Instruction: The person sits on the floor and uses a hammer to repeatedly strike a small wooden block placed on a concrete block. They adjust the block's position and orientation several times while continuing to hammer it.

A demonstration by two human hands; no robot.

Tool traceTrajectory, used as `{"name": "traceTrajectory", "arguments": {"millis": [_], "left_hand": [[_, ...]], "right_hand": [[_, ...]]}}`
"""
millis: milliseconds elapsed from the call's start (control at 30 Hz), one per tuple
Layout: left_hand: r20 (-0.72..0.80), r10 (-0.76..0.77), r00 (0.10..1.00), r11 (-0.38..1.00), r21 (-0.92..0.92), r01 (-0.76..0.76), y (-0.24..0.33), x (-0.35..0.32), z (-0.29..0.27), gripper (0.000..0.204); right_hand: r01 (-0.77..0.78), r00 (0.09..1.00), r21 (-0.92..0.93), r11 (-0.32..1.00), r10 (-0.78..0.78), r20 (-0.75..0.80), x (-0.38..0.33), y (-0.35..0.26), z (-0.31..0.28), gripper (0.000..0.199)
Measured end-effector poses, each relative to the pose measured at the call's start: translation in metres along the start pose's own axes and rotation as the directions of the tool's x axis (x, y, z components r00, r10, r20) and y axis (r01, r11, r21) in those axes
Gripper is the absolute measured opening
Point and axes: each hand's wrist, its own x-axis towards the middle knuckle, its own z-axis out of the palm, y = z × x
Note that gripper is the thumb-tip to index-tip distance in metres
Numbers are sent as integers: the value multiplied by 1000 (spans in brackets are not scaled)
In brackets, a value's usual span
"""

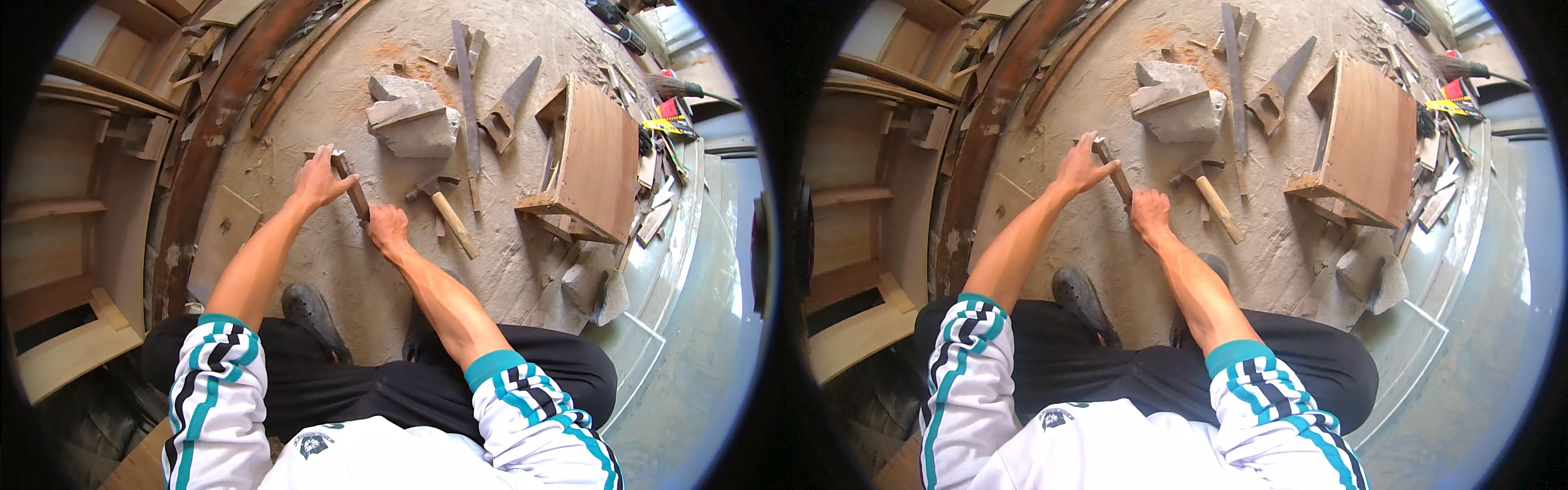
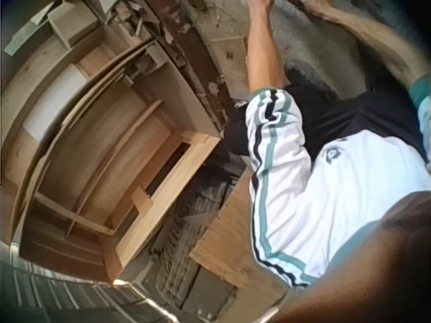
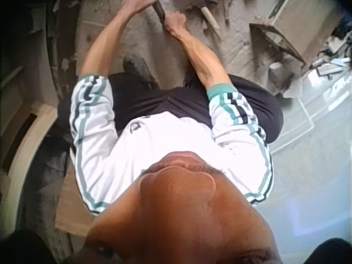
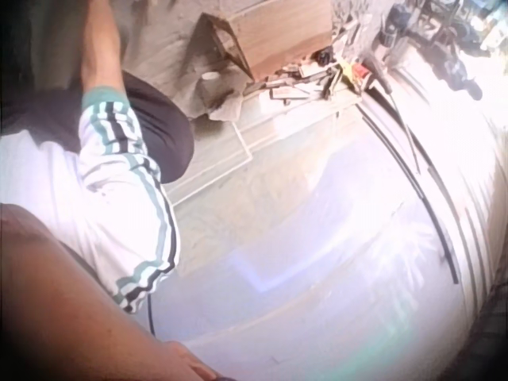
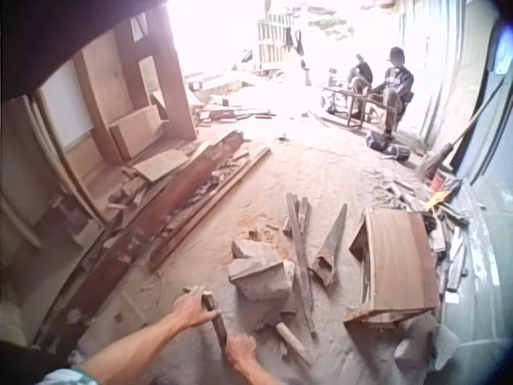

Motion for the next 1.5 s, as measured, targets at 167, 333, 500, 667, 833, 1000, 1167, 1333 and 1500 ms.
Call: {"name": "traceTrajectory", "arguments": {"millis": [167, 333, 500, 667, 833, 1000, 1167, 1333, 1500], "left_hand": [[-118, 103, 988, 976, -180, -123, -42, -28, 10, 94], [-141, 70, 987, 934, -338, -115, -51, -38, 22, 100], [-162, 110, 981, 934, -320, -157, -55, -41, 25, 95], [-110, 91, 990, 954, -274, -118, -55, -42, 23, 96], [-247, 106, 963, 993, -32, -118, -44, -33, 23, 84], [-398, -134, 908, 939, -345, -13, -27, -7, -13, 58], [-209, -371, 905, 823, -526, 216, -18, 15, -67, 53], [-210, -305, 929, 764, -636, 107, -50, 57, -66, 68], [85, -22, 996, 191, -978, 88, -3, 36, -77, 70]], "right_hand": [[39, 999, 23, 999, -39, -15, -8, -11, -12, 10], [37, 999, -30, 999, -37, -18, -9, -14, -3, 6], [74, 997, -39, 996, -76, -30, -10, -10, 1, 5], [12, 996, -40, 999, -9, 84, -8, -18, -8, 5], [-81, 919, -119, 990, 121, 375, 18, -27, -33, 20], [73, 967, -76, 994, -52, 251, 60, -14, -82, 29], [29, 866, -9, 1000, -21, 499, 119, -8, -177, 45], [10, 769, 39, 999, -33, 639, 153, -15, -279, 50], [-196, 770, 124, 973, 75, 634, 142, 7, -338, 43]]}}
